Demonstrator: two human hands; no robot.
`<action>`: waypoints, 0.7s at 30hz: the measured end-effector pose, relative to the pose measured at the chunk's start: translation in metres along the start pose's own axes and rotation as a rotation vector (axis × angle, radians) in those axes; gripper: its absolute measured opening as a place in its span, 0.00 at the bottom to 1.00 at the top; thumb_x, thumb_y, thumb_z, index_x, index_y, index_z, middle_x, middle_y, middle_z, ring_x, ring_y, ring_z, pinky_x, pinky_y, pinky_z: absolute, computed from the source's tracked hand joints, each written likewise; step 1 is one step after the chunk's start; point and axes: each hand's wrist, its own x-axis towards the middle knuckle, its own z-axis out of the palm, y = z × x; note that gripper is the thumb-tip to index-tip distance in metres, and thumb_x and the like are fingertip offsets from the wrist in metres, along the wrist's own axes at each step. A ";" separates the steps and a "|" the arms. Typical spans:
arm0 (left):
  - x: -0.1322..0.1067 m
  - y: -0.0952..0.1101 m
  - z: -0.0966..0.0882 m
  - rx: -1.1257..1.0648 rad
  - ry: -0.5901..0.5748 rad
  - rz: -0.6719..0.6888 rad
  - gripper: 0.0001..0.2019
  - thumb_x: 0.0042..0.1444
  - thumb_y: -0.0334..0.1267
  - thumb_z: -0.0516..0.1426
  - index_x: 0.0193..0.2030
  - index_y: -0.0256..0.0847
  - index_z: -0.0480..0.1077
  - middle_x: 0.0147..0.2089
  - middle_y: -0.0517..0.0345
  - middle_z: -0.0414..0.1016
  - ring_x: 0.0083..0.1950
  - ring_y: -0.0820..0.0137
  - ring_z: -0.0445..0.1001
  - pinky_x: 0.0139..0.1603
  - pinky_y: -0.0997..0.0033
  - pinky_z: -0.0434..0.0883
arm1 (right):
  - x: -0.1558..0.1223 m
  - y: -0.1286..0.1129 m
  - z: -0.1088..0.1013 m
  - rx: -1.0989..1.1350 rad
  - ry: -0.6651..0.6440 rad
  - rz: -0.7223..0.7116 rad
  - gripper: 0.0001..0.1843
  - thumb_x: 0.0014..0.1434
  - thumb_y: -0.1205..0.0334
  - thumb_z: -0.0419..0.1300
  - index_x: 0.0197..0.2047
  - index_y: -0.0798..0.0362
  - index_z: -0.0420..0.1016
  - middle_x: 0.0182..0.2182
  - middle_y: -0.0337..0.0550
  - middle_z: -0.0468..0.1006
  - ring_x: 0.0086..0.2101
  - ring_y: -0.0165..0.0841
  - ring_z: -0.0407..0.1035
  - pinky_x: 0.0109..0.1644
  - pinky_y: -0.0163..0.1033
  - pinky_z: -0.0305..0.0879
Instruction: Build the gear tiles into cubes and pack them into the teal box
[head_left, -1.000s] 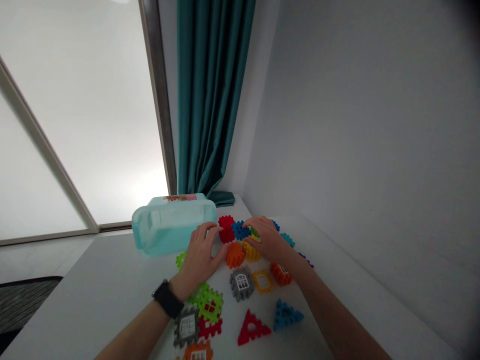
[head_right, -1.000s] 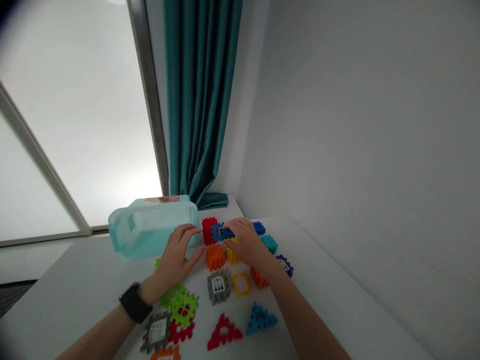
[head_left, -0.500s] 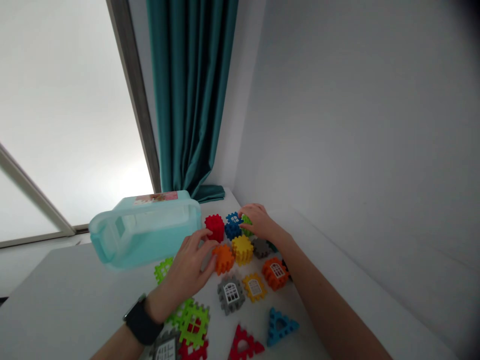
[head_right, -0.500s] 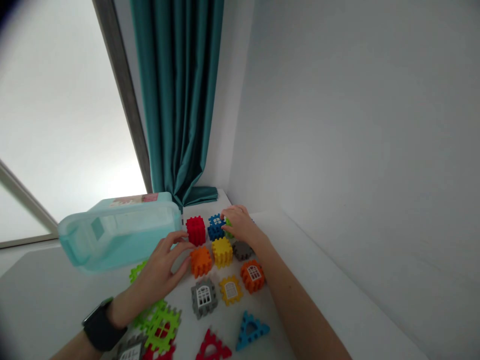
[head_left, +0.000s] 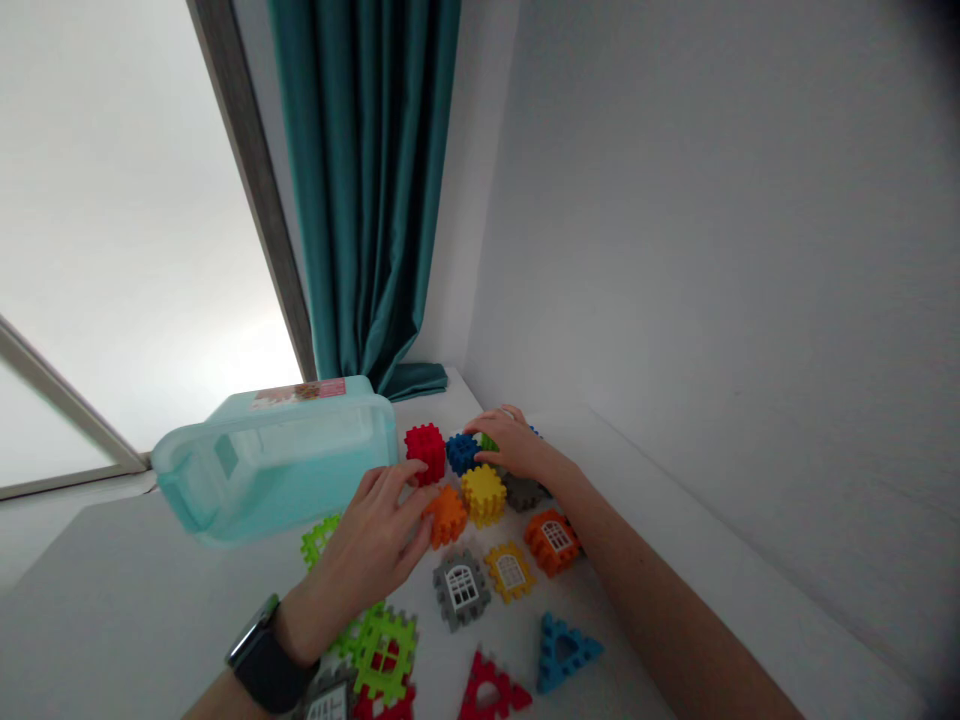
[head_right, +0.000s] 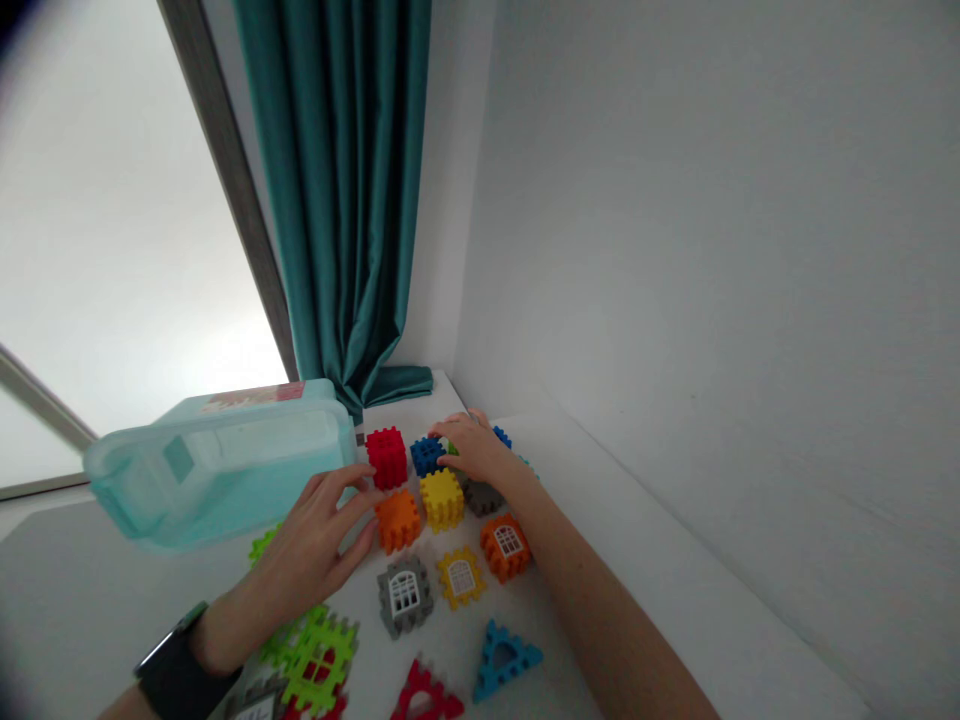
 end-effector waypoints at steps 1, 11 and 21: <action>0.000 0.000 -0.001 0.005 -0.009 0.002 0.13 0.62 0.30 0.51 0.52 0.40 0.70 0.54 0.43 0.69 0.54 0.57 0.70 0.54 0.51 0.70 | 0.000 0.000 0.000 0.004 -0.008 0.007 0.19 0.56 0.63 0.67 0.51 0.45 0.74 0.52 0.45 0.78 0.57 0.43 0.66 0.66 0.59 0.46; -0.001 -0.007 0.000 0.003 -0.031 -0.011 0.12 0.63 0.30 0.51 0.50 0.40 0.72 0.55 0.44 0.68 0.54 0.58 0.70 0.55 0.53 0.68 | 0.000 0.002 0.002 -0.024 -0.047 0.020 0.20 0.57 0.61 0.66 0.54 0.46 0.73 0.53 0.46 0.77 0.57 0.43 0.66 0.66 0.56 0.47; -0.001 -0.009 0.000 0.041 -0.073 -0.013 0.12 0.64 0.31 0.50 0.50 0.41 0.71 0.56 0.43 0.68 0.55 0.57 0.70 0.56 0.51 0.66 | 0.001 0.003 0.003 -0.005 -0.038 0.016 0.23 0.55 0.60 0.69 0.54 0.47 0.75 0.54 0.48 0.77 0.57 0.42 0.66 0.65 0.53 0.51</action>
